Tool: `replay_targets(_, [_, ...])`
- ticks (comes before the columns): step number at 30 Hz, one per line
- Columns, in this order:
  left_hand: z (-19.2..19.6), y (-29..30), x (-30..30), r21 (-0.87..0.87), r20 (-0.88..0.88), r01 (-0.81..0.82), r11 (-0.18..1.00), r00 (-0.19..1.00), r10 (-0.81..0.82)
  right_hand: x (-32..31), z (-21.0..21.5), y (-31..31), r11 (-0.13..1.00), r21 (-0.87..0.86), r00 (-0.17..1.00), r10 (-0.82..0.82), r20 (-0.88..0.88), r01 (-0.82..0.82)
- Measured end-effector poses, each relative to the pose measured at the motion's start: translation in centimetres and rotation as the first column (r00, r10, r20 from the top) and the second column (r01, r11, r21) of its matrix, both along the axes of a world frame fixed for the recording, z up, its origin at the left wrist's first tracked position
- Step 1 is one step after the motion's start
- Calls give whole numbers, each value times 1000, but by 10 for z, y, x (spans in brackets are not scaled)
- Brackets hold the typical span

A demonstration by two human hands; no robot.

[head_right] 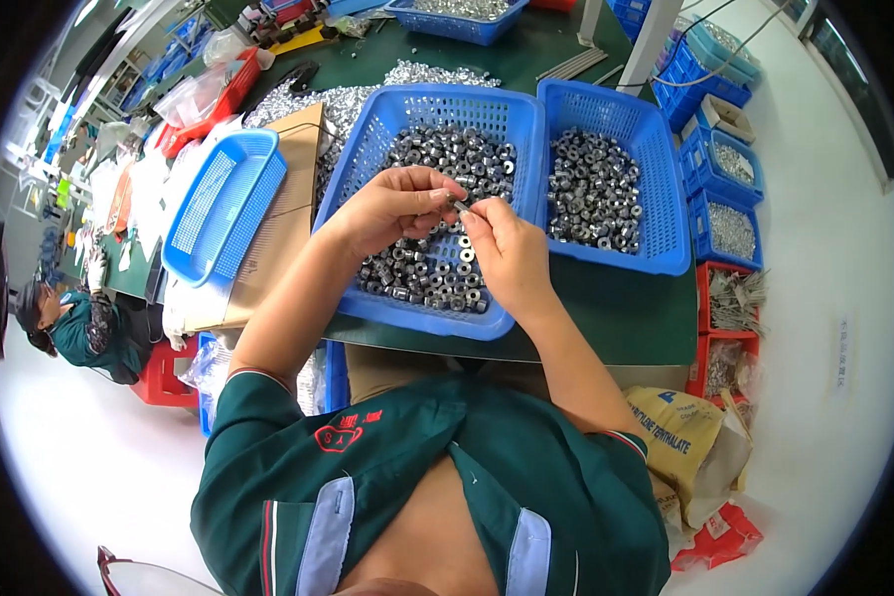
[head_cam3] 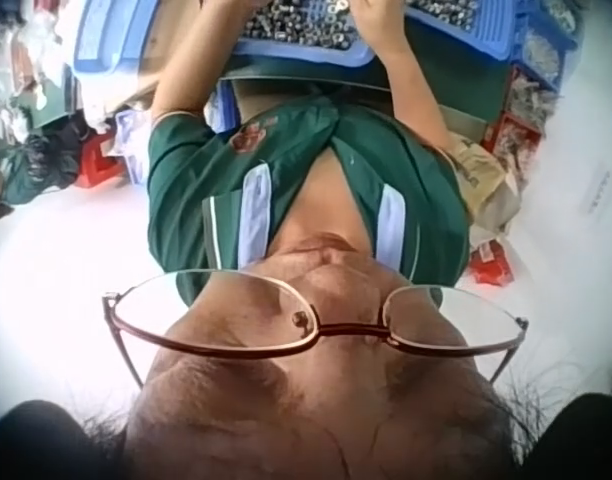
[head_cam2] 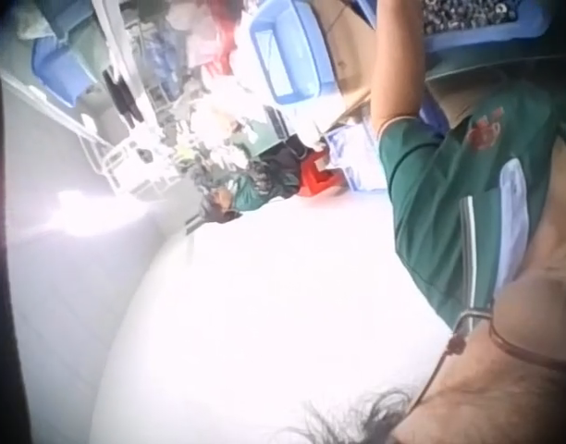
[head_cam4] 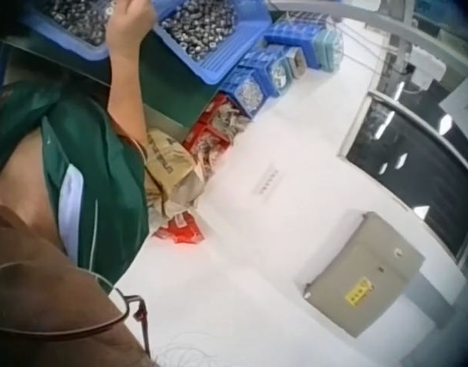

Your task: Sorting and inspecting small metal hardware rings at a workbench.

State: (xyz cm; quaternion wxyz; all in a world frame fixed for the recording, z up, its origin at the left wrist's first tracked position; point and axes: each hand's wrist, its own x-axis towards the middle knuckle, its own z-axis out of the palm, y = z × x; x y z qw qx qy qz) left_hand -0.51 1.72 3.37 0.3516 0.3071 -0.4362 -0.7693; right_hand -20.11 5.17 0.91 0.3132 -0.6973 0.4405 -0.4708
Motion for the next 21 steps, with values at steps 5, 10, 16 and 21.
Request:
replay_targets(5, [3,8,-6,-101,178,-82,992,979,99,0,1,1,999,-6,997,32,-69,-33])
replay_targets(10, [-7,6,-3,-32,145,-57,998,988,61,0,0,3,994,-103,982,14,-188,-34])
replay_targets(16, [-12,0,3,141,78,19,990,996,-30,3,8,3,895,-439,920,-105,-376,-77])
replay_targets(21, [-11,-1,2,188,111,28,982,993,-49,2,6,3,867,-491,887,-157,-433,-86])
